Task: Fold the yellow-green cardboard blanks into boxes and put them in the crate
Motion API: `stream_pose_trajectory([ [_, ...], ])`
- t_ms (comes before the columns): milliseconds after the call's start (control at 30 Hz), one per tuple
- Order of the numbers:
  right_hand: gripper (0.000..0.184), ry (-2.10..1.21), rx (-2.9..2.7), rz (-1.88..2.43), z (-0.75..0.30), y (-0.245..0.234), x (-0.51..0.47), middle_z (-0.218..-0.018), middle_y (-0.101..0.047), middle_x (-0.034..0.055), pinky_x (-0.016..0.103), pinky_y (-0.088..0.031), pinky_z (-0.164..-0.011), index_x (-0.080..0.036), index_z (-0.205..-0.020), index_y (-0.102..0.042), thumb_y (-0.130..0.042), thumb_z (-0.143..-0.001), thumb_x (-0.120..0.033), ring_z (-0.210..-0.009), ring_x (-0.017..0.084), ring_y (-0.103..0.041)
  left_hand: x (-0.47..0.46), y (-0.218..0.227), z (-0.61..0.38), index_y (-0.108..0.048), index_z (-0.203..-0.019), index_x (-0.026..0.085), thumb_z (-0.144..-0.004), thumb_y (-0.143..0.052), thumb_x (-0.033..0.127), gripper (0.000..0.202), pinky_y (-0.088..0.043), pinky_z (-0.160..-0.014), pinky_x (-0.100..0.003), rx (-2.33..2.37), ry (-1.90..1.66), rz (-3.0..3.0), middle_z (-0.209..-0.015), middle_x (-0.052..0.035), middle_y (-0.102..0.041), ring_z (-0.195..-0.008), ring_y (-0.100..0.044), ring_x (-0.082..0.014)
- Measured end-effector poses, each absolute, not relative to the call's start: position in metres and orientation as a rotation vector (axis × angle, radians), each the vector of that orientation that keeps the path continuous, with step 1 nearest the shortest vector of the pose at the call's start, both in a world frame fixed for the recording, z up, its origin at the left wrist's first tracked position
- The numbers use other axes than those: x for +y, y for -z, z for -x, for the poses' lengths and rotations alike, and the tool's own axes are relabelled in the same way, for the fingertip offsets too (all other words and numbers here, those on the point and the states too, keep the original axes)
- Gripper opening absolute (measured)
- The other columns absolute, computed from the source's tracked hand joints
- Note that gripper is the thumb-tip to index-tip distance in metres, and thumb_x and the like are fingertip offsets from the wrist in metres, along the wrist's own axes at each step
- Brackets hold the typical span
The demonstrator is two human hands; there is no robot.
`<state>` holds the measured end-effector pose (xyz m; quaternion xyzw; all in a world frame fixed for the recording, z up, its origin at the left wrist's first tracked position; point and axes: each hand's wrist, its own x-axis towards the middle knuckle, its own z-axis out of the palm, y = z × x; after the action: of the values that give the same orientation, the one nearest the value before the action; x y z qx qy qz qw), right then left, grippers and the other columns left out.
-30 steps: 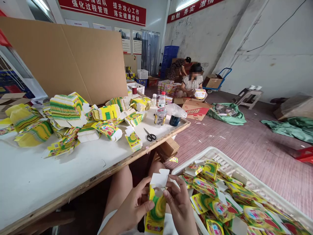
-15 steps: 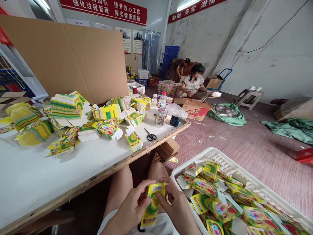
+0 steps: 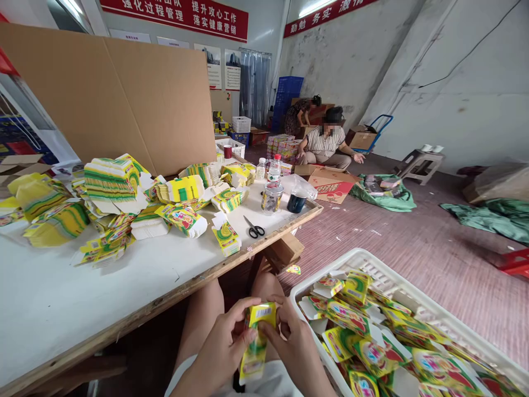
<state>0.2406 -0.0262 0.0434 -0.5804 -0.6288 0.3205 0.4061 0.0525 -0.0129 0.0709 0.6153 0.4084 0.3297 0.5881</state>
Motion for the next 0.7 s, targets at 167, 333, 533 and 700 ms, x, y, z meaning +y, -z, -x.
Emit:
stream_pose_trajectory([
  [167, 0.025, -0.847, -1.608, 1.317, -0.251, -0.052, -0.025, -0.095, -0.074, 0.0088, 0.027, -0.052, -0.060, -0.022, -0.102, -0.075, -0.059, -0.094, -0.039, -0.069, 0.020, -0.067, -0.010, -0.067, -0.053, -0.061, -0.127, 0.019, -0.087, -0.068, 0.028, 0.041, -0.055, -0.080, -0.028, 0.876, -0.817, -1.295, -0.114, -0.0103, -0.076, -0.098, -0.073, -0.0243],
  [333, 0.020, -0.782, -1.486, 1.244, -0.264, -0.055, -0.029, -0.093, -0.075, 0.0093, 0.031, -0.057, -0.072, -0.022, -0.094, -0.074, -0.062, -0.094, -0.038, -0.088, 0.025, -0.072, -0.013, -0.067, -0.077, -0.059, -0.134, 0.021, -0.091, -0.064, 0.029, 0.044, -0.057, -0.089, -0.034, 0.771, -0.831, -1.355, -0.129, -0.0131, -0.071, -0.109, -0.071, -0.0276],
  [533, 0.025, 0.196, -1.334, 1.564, -0.321, -0.086, -0.038, -0.101, -0.065, 0.0121, 0.034, -0.048, -0.068, -0.019, -0.096, -0.072, -0.064, -0.091, -0.042, -0.085, 0.024, -0.061, 0.060, -0.035, -0.065, -0.024, -0.157, 0.026, -0.094, -0.060, 0.032, 0.072, -0.037, -0.118, -0.049, 1.194, -1.174, -2.062, -0.159, -0.0154, -0.041, -0.146, -0.040, -0.0304],
  [700, 0.030, 0.092, -1.390, 1.611, -0.328, -0.077, -0.041, -0.097, -0.068, 0.0102, 0.030, -0.047, -0.058, -0.019, -0.099, -0.072, -0.061, -0.092, -0.046, -0.065, 0.018, -0.055, 0.138, -0.002, -0.027, -0.043, -0.147, 0.018, -0.090, -0.062, 0.030, 0.061, -0.034, -0.116, -0.063, 1.414, -1.225, -2.098, -0.153, -0.0201, -0.048, -0.146, -0.038, -0.0380],
])
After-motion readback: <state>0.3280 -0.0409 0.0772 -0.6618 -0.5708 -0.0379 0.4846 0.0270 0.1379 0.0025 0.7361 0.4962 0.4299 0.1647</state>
